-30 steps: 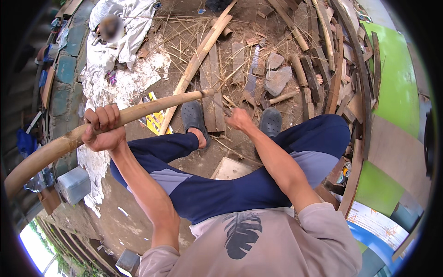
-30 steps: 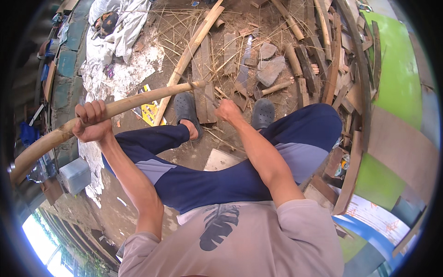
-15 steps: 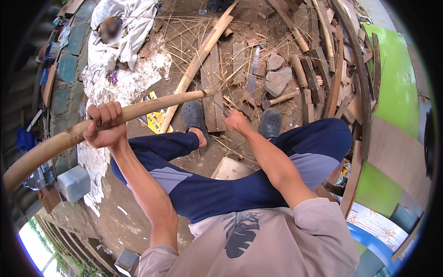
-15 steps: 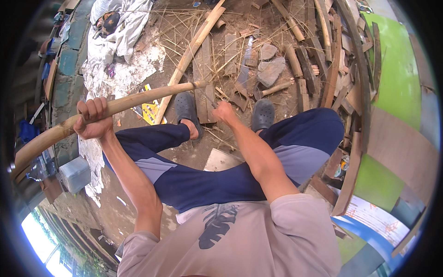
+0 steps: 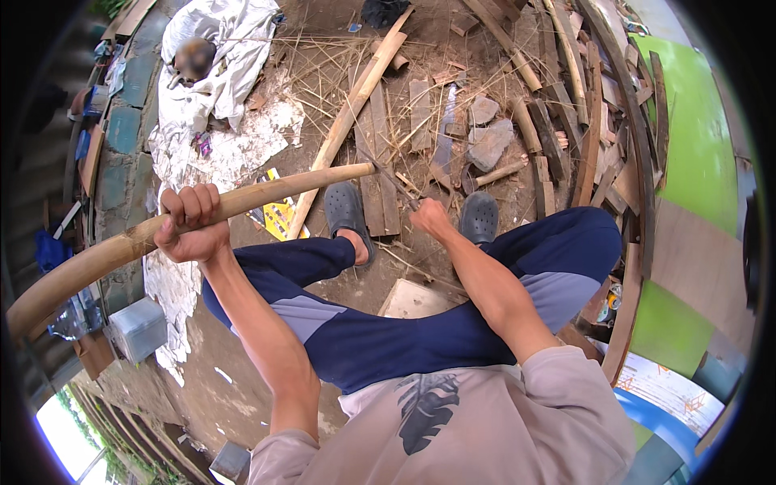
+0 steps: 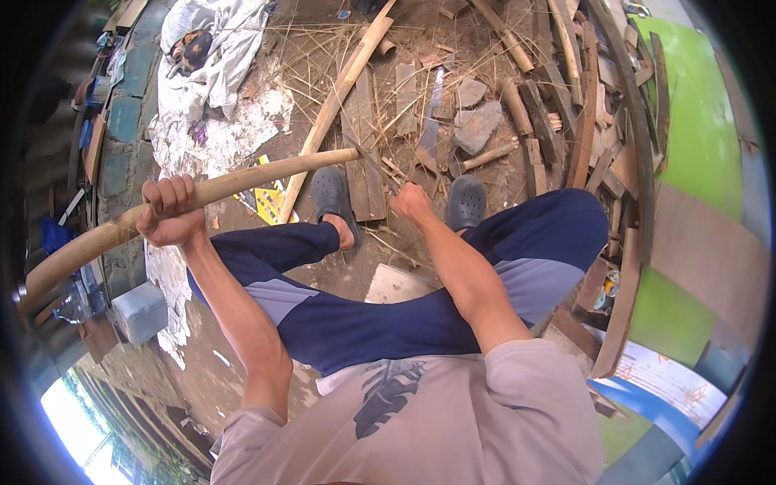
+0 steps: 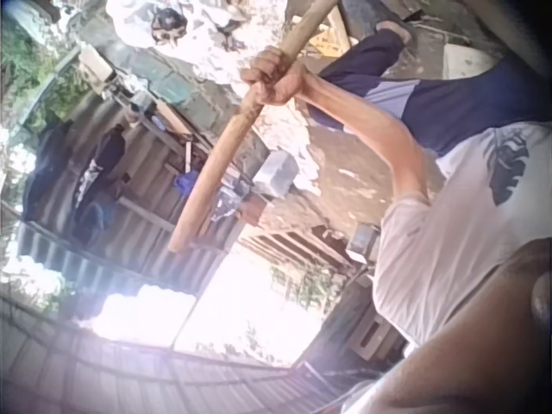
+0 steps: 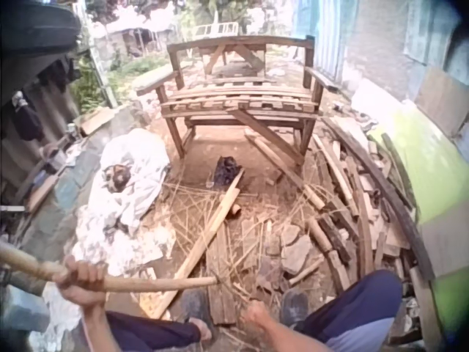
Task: The person sits cross-legged and uses a knife to shave and split a long bamboo pole, peeling off thin strips and creating a tapered end. The person repeatedly adjusts the bamboo and continues shaving along its length.
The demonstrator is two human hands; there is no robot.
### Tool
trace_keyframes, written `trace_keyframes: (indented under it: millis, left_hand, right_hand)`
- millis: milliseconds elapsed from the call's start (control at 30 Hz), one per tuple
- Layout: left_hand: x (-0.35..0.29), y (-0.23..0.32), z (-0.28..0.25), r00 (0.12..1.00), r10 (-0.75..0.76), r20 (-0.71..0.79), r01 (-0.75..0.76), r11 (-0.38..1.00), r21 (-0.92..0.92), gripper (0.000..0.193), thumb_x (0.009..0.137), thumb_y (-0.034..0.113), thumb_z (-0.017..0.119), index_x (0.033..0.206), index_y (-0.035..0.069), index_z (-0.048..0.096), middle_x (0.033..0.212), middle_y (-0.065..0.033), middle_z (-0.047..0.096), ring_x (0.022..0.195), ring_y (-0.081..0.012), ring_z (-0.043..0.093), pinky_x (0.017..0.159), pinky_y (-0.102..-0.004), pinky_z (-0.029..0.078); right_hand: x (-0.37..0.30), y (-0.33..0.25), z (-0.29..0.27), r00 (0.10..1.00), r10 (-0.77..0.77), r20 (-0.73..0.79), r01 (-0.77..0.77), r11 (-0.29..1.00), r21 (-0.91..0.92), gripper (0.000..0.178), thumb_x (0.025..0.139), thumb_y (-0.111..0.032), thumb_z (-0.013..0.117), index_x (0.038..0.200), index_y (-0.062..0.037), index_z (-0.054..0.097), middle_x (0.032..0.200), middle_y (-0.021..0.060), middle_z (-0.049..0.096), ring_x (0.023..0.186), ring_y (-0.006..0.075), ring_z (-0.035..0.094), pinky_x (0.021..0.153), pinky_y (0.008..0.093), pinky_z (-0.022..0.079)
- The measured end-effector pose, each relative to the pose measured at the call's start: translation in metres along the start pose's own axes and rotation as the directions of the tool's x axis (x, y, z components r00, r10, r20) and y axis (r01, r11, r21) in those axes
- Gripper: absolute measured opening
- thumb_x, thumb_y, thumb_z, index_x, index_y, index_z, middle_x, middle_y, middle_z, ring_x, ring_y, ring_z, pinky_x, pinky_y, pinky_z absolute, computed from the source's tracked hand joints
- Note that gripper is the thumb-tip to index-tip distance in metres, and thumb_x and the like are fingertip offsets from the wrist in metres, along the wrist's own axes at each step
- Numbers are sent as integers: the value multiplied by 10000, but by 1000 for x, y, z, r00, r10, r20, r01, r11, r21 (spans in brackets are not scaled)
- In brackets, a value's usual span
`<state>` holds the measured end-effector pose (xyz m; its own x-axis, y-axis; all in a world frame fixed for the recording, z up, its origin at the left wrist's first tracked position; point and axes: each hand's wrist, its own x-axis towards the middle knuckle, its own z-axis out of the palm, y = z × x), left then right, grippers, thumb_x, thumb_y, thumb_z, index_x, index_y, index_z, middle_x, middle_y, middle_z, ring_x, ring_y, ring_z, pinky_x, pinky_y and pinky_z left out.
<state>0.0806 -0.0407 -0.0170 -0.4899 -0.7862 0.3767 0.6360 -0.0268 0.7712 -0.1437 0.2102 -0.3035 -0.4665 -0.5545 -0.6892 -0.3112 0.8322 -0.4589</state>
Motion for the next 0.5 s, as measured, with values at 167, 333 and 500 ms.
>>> trace_keyframes:
  millis: [167, 333, 500]
  left_hand:
    - [-11, 6, -5, 999, 16, -44, -14, 999, 33, 354, 801, 371, 567, 677, 179, 297, 550, 53, 260, 492, -92, 229, 526, -278, 228]
    - [0, -5, -7, 1000, 3, -13, -3, 1000, 4, 350, 803, 366, 566, 678, 180, 297, 549, 52, 264, 492, -91, 231, 525, -278, 227]
    - [1, -7, 7, 999, -44, 9, 44, 996, -73, 321, 778, 324, 567, 682, 172, 301, 567, 47, 252, 521, -98, 221, 562, -285, 221]
  right_hand:
    - [-16, -22, 0, 982, -167, 90, 163, 985, 51, 380, 786, -303, 622, 1016, -10, 697, 1008, 289, 674, 993, 421, 653, 863, 468, 509]
    - [27, 22, 17, 992, -70, 102, 73, 997, -22, 361, 771, -253, 598, 1011, -1, 693, 1000, 304, 667, 993, 433, 647, 861, 472, 506]
    - [20, 24, 25, 998, -23, -52, 27, 995, 95, 322, 760, -251, 598, 895, 26, 691, 901, 330, 654, 893, 454, 655, 790, 472, 521]
